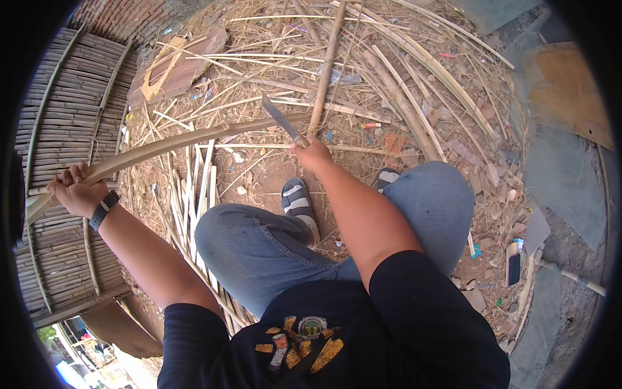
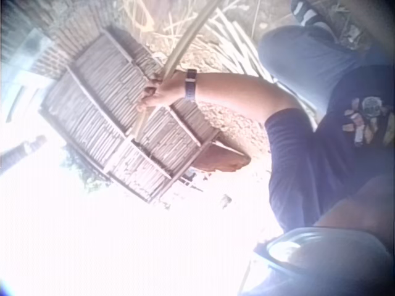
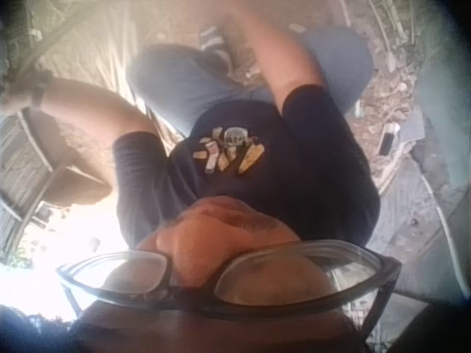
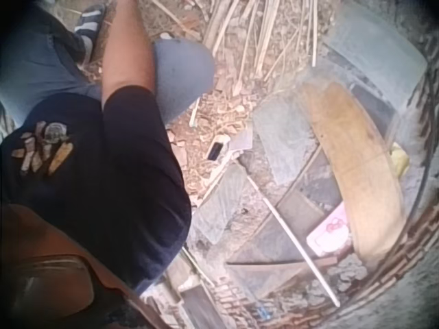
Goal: The person sits on the ground and uses a knife to split a long piece of bamboo into thin strips. They hold the bamboo with one hand and use the knife to carefully separate the layers, creating multiple thin strips that are placed on the ground.
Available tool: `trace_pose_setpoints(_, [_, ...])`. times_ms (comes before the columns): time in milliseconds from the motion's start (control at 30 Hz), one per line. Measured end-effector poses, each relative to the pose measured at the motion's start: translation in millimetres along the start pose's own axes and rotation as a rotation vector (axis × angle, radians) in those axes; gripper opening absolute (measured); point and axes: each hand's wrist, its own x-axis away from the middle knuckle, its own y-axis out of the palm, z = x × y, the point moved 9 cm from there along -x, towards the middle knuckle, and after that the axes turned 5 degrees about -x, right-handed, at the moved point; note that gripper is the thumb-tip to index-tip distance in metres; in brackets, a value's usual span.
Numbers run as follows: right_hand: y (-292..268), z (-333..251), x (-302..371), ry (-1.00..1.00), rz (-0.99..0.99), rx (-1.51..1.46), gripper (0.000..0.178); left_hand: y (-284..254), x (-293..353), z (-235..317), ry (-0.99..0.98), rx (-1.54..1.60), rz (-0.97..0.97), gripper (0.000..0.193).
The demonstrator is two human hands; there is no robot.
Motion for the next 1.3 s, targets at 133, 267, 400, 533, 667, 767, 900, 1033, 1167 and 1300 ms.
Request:
trace_pose_setpoints(133, [6, 38, -3, 0.264, 0.051, -0.261, 0.032, -6, 2, 0, 0.005, 0.007, 0.025, 0.029])
trace_pose_setpoints(267, [23, 42, 7, 0.335, -0.202, -0.392, 0.024, -8, 3, 0, 0.008, -0.004, 0.017, 0.03])
trace_pose_setpoints(400, [43, 26, 24, 0.428, -0.446, -0.559, 0.016, -9, 5, 1, 0.014, 0.028, 0.014, 0.031])
trace_pose_setpoints(533, [39, 21, 21, 0.379, -0.358, -0.627, 0.011, -7, 7, 2, 0.022, 0.018, 0.016, 0.031])
trace_pose_setpoints(667, [40, 23, 24, 0.392, -0.355, -0.488, 0.01, -4, 9, 6, 0.025, 0.01, 0.008, 0.032])
trace_pose_setpoints(767, [53, 10, 34, 0.358, -0.494, -0.543, 0.009, -5, 8, 5, 0.033, 0.004, -0.006, 0.033])
trace_pose_setpoints(900, [43, 15, 18, 0.302, -0.377, -0.485, 0.009, 1, 12, 7, 0.027, 0.01, 0.001, 0.033])
trace_pose_setpoints(1033, [33, 33, 10, 0.289, -0.249, -0.338, 0.012, 5, 13, 7, 0.025, -0.001, -0.01, 0.033])
trace_pose_setpoints(1167, [52, -17, 53, 0.297, -0.549, -0.45, 0.015, 0, 12, 10, 0.061, 0.027, -0.026, 0.033])
trace_pose_setpoints(1300, [51, -39, 48, 0.194, -0.554, -0.445, 0.017, 1, 8, 8, 0.043, 0.009, -0.04, 0.033])
